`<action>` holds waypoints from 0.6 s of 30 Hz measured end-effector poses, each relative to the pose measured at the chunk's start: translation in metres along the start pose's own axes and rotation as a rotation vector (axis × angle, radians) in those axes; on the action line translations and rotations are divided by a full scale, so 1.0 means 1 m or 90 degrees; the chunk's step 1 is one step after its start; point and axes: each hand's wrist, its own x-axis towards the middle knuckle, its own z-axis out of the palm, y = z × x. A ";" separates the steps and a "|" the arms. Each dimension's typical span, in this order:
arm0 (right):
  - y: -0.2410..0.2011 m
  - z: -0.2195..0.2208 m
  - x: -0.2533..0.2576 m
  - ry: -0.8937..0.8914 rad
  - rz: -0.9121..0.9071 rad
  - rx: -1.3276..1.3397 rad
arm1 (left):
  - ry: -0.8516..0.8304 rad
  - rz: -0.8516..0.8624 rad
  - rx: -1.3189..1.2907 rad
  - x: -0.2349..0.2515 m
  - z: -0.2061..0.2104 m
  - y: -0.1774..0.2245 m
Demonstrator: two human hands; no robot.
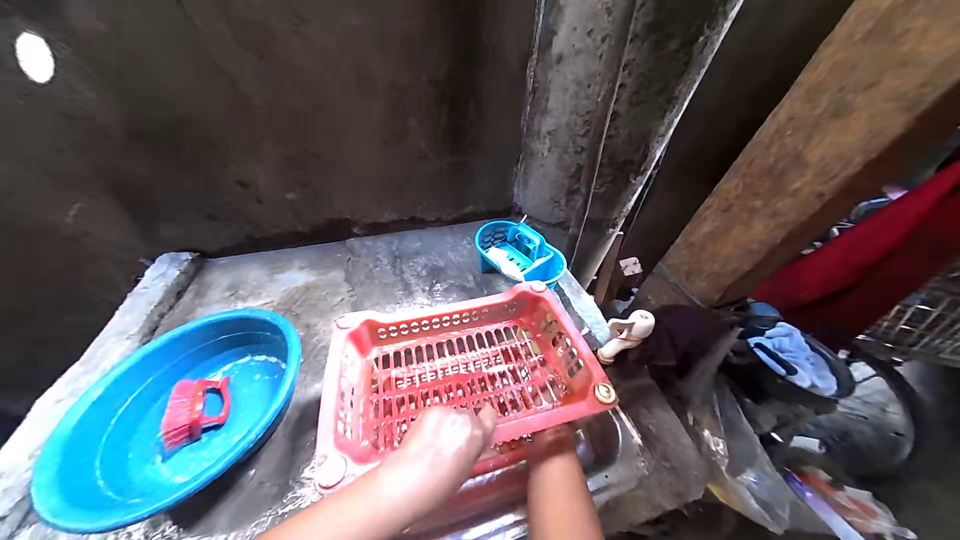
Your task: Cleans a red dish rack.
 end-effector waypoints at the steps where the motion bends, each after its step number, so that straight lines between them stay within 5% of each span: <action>1: -0.001 0.000 0.000 0.020 0.003 0.052 | -0.004 -0.013 0.000 0.001 0.000 0.001; 5: 0.002 0.010 0.004 0.114 -0.021 0.371 | -0.005 -0.039 -0.016 0.002 0.001 0.005; 8: 0.011 0.022 0.016 0.140 -0.043 0.227 | 0.002 -0.045 -0.027 0.003 0.000 0.007; 9: 0.011 0.024 0.015 0.142 -0.035 0.305 | 0.001 -0.047 -0.028 0.005 -0.001 0.008; 12: 0.002 0.038 0.009 0.158 -0.038 0.981 | 0.006 -0.047 -0.026 0.007 -0.002 0.009; 14: -0.004 0.047 0.005 0.083 0.040 1.210 | -0.003 -0.048 -0.024 0.006 -0.002 0.009; 16: 0.006 0.051 -0.012 0.005 0.093 1.180 | -0.004 -0.043 -0.018 0.002 -0.002 0.008; 18: 0.035 0.038 -0.038 -0.042 0.023 0.978 | 0.001 -0.032 -0.015 -0.005 0.000 0.003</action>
